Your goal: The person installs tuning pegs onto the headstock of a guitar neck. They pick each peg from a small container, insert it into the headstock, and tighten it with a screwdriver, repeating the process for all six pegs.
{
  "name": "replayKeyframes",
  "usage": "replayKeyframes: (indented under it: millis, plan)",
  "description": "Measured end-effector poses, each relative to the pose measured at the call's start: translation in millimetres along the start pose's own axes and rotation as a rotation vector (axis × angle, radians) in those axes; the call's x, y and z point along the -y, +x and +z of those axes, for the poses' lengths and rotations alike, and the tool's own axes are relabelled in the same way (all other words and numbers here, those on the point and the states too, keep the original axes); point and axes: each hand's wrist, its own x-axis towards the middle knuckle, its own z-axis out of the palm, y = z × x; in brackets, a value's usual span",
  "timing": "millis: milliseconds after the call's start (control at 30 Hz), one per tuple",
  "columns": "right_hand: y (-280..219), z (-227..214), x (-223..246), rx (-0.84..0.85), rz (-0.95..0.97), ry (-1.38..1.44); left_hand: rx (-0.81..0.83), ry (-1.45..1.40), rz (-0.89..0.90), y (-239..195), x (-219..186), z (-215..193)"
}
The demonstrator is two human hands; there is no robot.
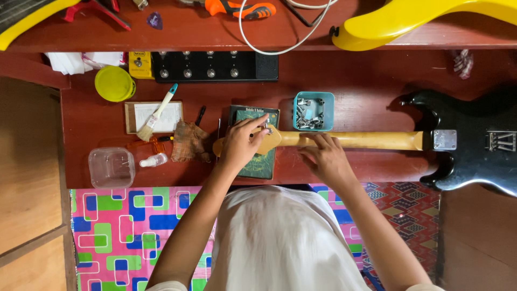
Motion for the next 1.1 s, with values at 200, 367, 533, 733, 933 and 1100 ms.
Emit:
replayKeyframes:
  millis: [200,367,533,733,933,1100]
  plan:
    - [17,10,23,-0.080,0.050,0.165,0.018,0.153,-0.039,2,-14,-5]
    - [19,9,22,-0.045,0.082,0.181,0.023,0.167,-0.064,2,-15,-3]
    - [7,-1,8,-0.076,0.026,0.152,0.090,0.208,-0.071,-6,-10,-2]
    - [-2,10,14,-0.256,0.096,0.281,0.103,0.254,-0.067,-8,-6,3]
    - [1,0,54,-0.268,0.563,1.237,0.102,0.203,-0.091,-5,-13,0]
    - [1,-68,77,-0.292,0.451,1.373,0.050,0.172,-0.065,-5,-7,2]
